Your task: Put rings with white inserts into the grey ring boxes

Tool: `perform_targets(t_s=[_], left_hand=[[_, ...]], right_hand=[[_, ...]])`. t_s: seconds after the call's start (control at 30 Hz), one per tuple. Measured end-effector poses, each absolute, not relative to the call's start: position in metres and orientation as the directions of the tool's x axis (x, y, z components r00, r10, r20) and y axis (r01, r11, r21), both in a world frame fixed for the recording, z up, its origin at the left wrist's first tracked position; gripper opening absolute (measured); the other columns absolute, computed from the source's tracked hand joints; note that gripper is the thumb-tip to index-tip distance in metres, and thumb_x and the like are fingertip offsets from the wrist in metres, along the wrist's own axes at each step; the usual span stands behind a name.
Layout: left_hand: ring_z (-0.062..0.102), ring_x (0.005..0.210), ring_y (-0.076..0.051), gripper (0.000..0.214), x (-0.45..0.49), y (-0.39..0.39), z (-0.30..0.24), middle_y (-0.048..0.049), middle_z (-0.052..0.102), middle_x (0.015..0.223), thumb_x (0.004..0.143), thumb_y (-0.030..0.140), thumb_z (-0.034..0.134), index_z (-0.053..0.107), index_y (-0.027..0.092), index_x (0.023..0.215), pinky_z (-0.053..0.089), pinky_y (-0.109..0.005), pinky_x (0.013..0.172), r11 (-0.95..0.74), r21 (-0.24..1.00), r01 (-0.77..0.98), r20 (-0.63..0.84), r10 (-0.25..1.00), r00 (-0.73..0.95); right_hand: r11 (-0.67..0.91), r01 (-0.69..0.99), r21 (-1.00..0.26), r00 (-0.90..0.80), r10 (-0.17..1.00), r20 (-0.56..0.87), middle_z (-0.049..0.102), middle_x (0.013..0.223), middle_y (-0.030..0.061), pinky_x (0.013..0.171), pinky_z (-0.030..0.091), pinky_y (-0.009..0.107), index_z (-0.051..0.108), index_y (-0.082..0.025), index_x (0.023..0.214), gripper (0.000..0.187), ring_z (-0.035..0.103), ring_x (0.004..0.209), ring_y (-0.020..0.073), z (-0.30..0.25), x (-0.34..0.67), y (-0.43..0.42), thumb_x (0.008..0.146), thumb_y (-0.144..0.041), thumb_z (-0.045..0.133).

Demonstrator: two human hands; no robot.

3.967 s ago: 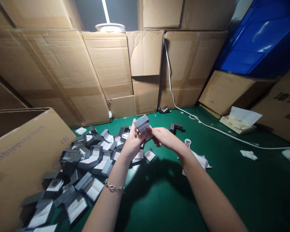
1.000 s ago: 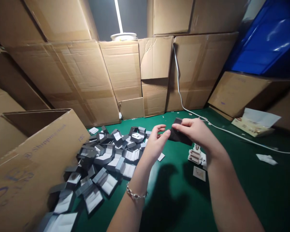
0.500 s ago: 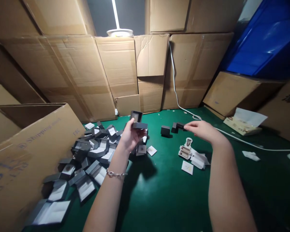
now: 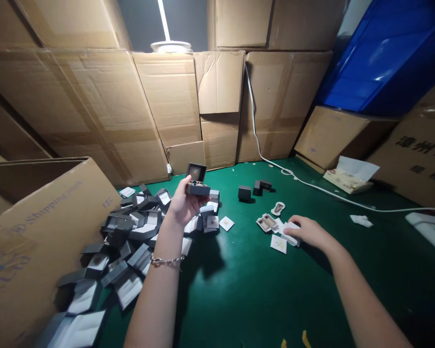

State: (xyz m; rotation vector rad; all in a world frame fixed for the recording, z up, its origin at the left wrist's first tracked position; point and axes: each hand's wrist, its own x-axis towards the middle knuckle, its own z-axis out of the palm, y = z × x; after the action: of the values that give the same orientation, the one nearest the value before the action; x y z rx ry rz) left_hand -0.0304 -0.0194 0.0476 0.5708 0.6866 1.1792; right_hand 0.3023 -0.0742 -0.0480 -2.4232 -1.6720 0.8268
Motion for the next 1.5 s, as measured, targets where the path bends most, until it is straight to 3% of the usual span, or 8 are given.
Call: perform_targets(t_s=[0.33, 0.53, 0.8, 0.87, 1.0, 1.2, 1.37, 1.5], left_hand=[[0.054, 0.061, -0.02, 0.042, -0.026, -0.019, 0.044, -0.0132, 0.051, 0.082, 0.108, 0.031, 0.018, 0.049, 0.005, 0.1, 0.053, -0.029, 0.057, 0.307, 0.705, -0.639, -0.144, 0.945, 0.295], [0.053, 0.06, -0.021, 0.043, -0.03, -0.017, 0.044, -0.0117, 0.051, 0.08, 0.109, 0.033, 0.017, 0.049, 0.006, 0.097, 0.053, -0.03, 0.056, 0.307, 0.7, -0.645, -0.161, 0.947, 0.277], [0.053, 0.06, -0.02, 0.045, -0.022, -0.019, 0.047, -0.0131, 0.051, 0.086, 0.107, 0.032, 0.016, 0.052, 0.006, 0.102, 0.051, -0.026, 0.05, 0.325, 0.712, -0.622, -0.158, 0.938, 0.309], [0.053, 0.061, -0.02, 0.044, -0.019, -0.022, 0.048, -0.0125, 0.051, 0.085, 0.107, 0.03, 0.014, 0.05, 0.006, 0.104, 0.051, -0.026, 0.05, 0.334, 0.708, -0.623, -0.157, 0.933, 0.322], [0.053, 0.063, -0.019, 0.041, -0.012, -0.025, 0.048, -0.012, 0.05, 0.083, 0.108, 0.028, 0.012, 0.047, 0.007, 0.111, 0.051, -0.026, 0.05, 0.34, 0.717, -0.609, -0.146, 0.927, 0.346], [0.053, 0.064, -0.02, 0.039, -0.012, -0.028, 0.051, -0.013, 0.05, 0.085, 0.106, 0.028, 0.014, 0.045, 0.007, 0.117, 0.051, -0.026, 0.051, 0.328, 0.719, -0.612, -0.116, 0.926, 0.36], [0.053, 0.065, -0.021, 0.036, -0.011, -0.03, 0.054, -0.0131, 0.05, 0.085, 0.104, 0.028, 0.02, 0.044, 0.007, 0.12, 0.051, -0.026, 0.051, 0.34, 0.713, -0.613, -0.135, 0.925, 0.356], [0.054, 0.065, -0.021, 0.034, -0.006, -0.028, 0.049, -0.0129, 0.051, 0.086, 0.104, 0.028, 0.023, 0.047, 0.007, 0.116, 0.052, -0.026, 0.05, 0.353, 0.713, -0.606, -0.156, 0.922, 0.353]], right_hand=[[-0.318, 0.862, -0.395, 0.304, 0.947, -0.102, 0.047, 0.115, 0.0029, 0.078, 0.032, 0.015, 0.054, -0.02, 0.117, 0.041, 0.046, 0.097, 0.0077, -0.039, 0.276, -0.039, 0.077, -0.02, 0.047], [-0.442, 0.851, -0.283, 0.485, 0.869, 0.1, 0.039, 0.122, 0.0108, 0.094, 0.028, 0.039, 0.05, -0.022, 0.122, 0.044, 0.036, 0.115, 0.024, -0.034, 0.255, -0.026, 0.084, -0.016, 0.029], [-0.229, 0.826, -0.515, 0.367, 0.912, 0.181, 0.047, 0.107, 0.0047, 0.07, 0.024, 0.014, 0.048, -0.012, 0.105, 0.03, 0.04, 0.086, 0.0042, -0.071, 0.272, -0.014, 0.082, -0.03, 0.045], [-0.275, 0.71, -0.648, 0.476, 0.866, 0.154, 0.049, 0.095, 0.0033, 0.066, 0.022, 0.011, 0.046, -0.011, 0.099, 0.033, 0.037, 0.075, 0.0015, -0.072, 0.275, -0.013, 0.077, -0.035, 0.052], [-0.288, 0.243, -0.926, 0.551, 0.827, -0.112, 0.047, 0.082, 0.0035, 0.055, 0.027, 0.01, 0.038, -0.008, 0.092, 0.044, 0.037, 0.061, 0.0, -0.071, 0.275, -0.011, 0.072, -0.043, 0.055], [-0.275, 0.015, -0.961, 0.398, 0.884, -0.246, 0.051, 0.101, 0.0087, 0.068, 0.048, 0.016, 0.034, -0.007, 0.096, 0.034, 0.053, 0.074, 0.0035, -0.071, 0.275, -0.006, 0.077, -0.034, 0.043], [-0.262, 0.136, -0.955, 0.469, 0.867, -0.171, 0.046, 0.116, 0.0089, 0.08, 0.047, 0.016, 0.04, -0.012, 0.12, 0.054, 0.053, 0.083, 0.0035, -0.077, 0.284, -0.003, 0.069, -0.026, 0.052], [-0.24, 0.567, -0.788, 0.49, 0.867, 0.088, 0.034, 0.131, 0.0062, 0.102, 0.039, 0.024, 0.052, -0.017, 0.123, 0.051, 0.047, 0.105, 0.0093, -0.083, 0.289, -0.005, 0.073, -0.026, 0.051]])
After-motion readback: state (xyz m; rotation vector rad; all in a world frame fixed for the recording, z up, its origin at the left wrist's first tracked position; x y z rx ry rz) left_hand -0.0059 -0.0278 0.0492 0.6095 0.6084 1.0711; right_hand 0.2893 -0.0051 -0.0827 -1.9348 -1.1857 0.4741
